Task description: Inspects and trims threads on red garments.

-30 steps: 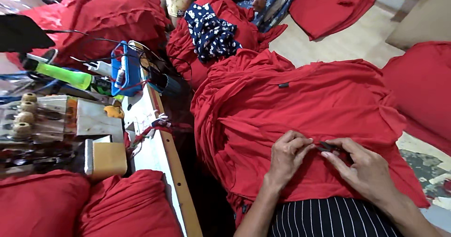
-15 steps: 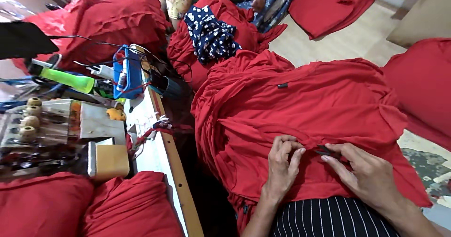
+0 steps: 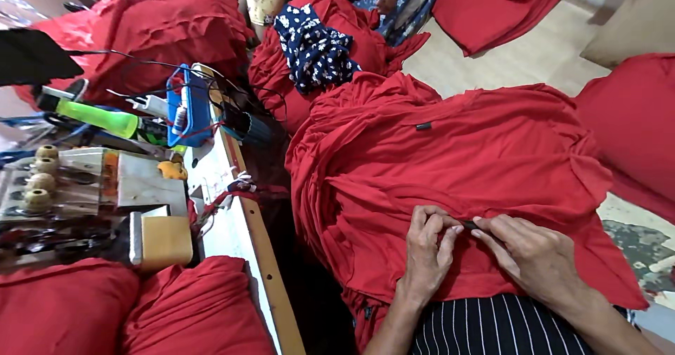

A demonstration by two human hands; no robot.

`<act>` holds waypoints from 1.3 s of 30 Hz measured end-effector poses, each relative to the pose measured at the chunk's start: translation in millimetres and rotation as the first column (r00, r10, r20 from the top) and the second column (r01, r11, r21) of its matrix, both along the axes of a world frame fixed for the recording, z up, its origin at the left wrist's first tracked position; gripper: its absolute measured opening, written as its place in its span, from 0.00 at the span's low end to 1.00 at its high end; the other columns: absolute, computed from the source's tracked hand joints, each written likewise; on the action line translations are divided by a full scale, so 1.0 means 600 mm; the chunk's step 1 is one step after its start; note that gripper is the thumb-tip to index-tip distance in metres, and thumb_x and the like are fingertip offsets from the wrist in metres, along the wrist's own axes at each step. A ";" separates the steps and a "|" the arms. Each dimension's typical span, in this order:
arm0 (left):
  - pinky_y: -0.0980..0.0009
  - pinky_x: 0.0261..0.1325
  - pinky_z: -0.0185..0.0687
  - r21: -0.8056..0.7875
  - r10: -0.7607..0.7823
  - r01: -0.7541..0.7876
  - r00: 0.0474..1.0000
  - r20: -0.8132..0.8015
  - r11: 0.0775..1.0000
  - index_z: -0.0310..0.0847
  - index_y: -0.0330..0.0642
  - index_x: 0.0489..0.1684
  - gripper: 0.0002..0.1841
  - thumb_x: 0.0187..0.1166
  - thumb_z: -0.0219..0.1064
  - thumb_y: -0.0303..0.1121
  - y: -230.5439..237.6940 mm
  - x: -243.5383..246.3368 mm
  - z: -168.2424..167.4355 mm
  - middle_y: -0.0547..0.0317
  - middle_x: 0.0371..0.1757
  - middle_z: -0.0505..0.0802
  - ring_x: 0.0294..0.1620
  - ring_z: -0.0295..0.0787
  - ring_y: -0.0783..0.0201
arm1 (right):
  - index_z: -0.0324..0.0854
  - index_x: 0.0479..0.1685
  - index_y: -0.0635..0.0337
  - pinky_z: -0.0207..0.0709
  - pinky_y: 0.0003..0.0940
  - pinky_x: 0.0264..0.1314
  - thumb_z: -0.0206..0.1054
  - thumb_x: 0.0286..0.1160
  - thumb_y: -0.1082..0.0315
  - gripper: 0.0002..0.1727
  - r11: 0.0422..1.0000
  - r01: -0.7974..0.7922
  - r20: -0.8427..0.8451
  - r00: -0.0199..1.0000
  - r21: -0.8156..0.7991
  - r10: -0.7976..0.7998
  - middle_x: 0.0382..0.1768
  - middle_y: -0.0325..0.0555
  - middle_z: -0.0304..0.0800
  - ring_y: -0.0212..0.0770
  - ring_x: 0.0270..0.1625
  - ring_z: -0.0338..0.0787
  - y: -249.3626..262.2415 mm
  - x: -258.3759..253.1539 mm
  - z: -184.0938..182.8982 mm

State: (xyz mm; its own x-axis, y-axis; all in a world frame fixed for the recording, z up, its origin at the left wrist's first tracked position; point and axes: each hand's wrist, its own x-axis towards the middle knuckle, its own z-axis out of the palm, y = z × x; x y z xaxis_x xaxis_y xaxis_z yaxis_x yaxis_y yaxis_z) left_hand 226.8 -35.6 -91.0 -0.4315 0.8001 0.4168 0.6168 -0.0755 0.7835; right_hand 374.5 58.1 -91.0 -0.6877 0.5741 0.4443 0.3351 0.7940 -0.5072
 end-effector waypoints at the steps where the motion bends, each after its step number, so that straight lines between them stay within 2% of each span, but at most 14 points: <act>1: 0.81 0.56 0.81 0.000 0.000 0.000 1.000 0.002 1.000 0.89 0.31 0.30 0.04 0.71 0.71 0.23 0.000 -0.001 -0.001 0.46 0.42 0.89 0.47 0.87 0.66 | 0.90 0.39 0.62 0.75 0.44 0.22 0.59 0.83 0.59 0.18 1.000 0.002 -0.001 1.000 -0.010 -0.002 0.29 0.52 0.91 0.53 0.28 0.91 0.000 0.001 0.001; 6: 0.80 0.57 0.82 -0.005 -0.003 0.003 1.000 0.001 1.000 0.89 0.30 0.30 0.05 0.71 0.71 0.24 -0.002 -0.002 0.001 0.45 0.43 0.90 0.48 0.87 0.65 | 0.90 0.40 0.62 0.78 0.44 0.24 0.59 0.82 0.57 0.18 0.999 0.013 -0.010 1.000 -0.052 -0.014 0.31 0.51 0.93 0.51 0.30 0.93 -0.004 0.003 0.005; 13: 0.79 0.58 0.82 -0.010 -0.025 0.025 1.000 -0.015 1.000 0.89 0.31 0.30 0.04 0.71 0.71 0.24 -0.005 -0.005 0.000 0.44 0.44 0.90 0.49 0.88 0.64 | 0.90 0.37 0.63 0.75 0.45 0.20 0.59 0.81 0.59 0.18 0.999 -0.001 0.023 1.000 -0.045 0.002 0.28 0.51 0.90 0.53 0.27 0.91 -0.003 -0.003 0.005; 25: 0.79 0.58 0.82 -0.005 -0.024 0.024 1.000 -0.009 1.000 0.89 0.30 0.30 0.05 0.71 0.70 0.23 -0.006 -0.009 -0.001 0.44 0.44 0.90 0.49 0.88 0.65 | 0.89 0.36 0.62 0.75 0.44 0.20 0.58 0.83 0.58 0.19 0.998 0.006 0.014 1.000 -0.066 -0.005 0.28 0.50 0.91 0.52 0.27 0.91 -0.005 0.007 0.008; 32: 0.79 0.59 0.82 -0.010 -0.036 0.036 0.999 0.004 0.999 0.89 0.29 0.31 0.05 0.71 0.70 0.23 -0.007 -0.009 -0.001 0.43 0.45 0.89 0.50 0.88 0.64 | 0.90 0.43 0.63 0.76 0.44 0.22 0.61 0.80 0.57 0.18 0.996 0.003 0.012 1.000 -0.094 -0.002 0.31 0.52 0.92 0.51 0.29 0.91 -0.004 0.001 0.009; 39: 0.79 0.59 0.81 -0.006 -0.034 0.034 0.999 -0.005 0.999 0.89 0.30 0.30 0.05 0.71 0.70 0.24 -0.007 -0.008 -0.003 0.43 0.45 0.89 0.51 0.87 0.64 | 0.89 0.35 0.62 0.74 0.44 0.20 0.59 0.82 0.59 0.18 0.998 -0.012 0.041 0.999 -0.053 0.015 0.27 0.50 0.90 0.52 0.27 0.91 -0.005 -0.005 0.007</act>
State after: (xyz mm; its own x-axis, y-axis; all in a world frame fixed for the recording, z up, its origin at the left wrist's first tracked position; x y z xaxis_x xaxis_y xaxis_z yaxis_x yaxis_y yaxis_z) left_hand 221.8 -39.7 -92.9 -0.4016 0.8168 0.4143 0.6179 -0.0922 0.7808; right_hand 371.8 55.0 -86.8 -0.7127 0.5866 0.3846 0.3459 0.7710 -0.5348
